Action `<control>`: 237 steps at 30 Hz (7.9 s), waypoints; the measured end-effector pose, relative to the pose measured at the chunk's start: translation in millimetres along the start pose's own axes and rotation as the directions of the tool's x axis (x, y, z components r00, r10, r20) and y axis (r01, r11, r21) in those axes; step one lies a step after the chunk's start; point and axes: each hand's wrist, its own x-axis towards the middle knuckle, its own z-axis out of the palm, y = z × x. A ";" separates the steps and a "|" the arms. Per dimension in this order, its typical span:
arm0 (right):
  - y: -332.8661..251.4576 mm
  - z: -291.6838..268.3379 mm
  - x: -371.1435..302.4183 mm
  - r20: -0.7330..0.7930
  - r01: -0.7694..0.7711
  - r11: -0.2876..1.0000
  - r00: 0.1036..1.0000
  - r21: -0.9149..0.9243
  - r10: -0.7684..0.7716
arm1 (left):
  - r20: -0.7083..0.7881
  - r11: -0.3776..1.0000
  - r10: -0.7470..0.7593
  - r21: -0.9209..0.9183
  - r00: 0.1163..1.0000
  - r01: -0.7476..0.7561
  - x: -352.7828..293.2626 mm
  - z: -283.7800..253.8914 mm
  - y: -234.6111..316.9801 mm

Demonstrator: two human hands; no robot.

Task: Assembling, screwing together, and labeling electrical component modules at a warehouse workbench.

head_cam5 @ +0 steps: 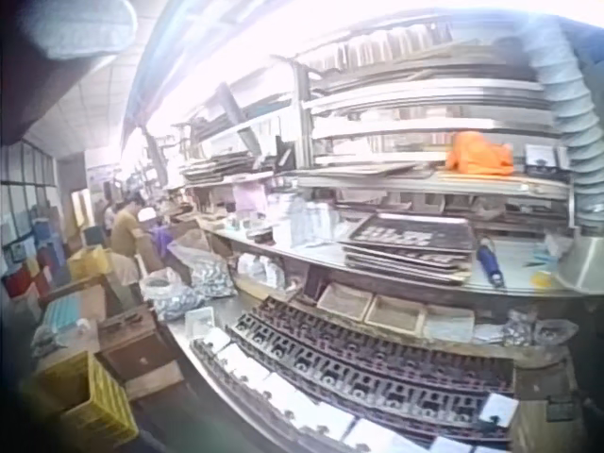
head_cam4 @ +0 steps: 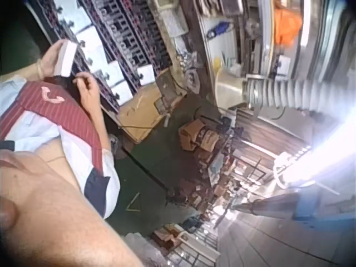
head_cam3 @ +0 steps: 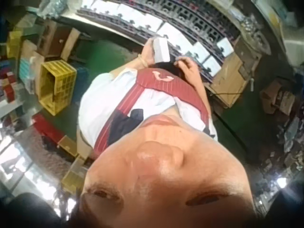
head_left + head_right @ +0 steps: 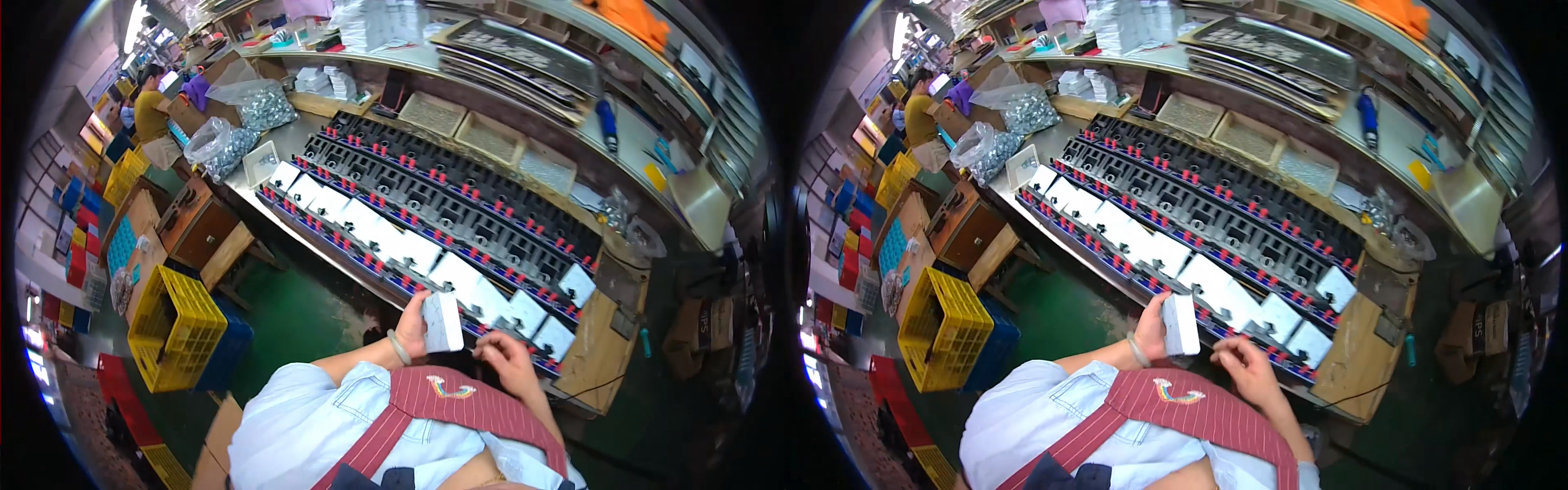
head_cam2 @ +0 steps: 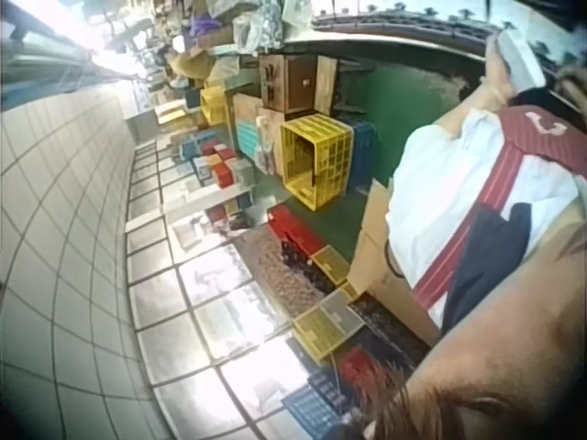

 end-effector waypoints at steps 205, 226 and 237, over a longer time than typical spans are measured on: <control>-8.6 -80.8 299.1 -0.196 -0.042 0.393 0.913 -0.918 -0.359 | -0.060 0.983 0.177 0.059 0.982 -0.174 12.9 -7.6 128.9; -37.1 107.6 351.8 -0.165 0.124 0.828 0.953 -0.547 -0.252 | 0.078 0.974 0.008 0.224 0.997 -0.025 38.6 -46.7 299.0; -33.8 31.1 396.9 -0.238 -0.166 0.258 0.931 -0.952 -0.276 | 0.070 0.978 0.029 0.204 0.997 -0.043 51.1 -69.9 323.4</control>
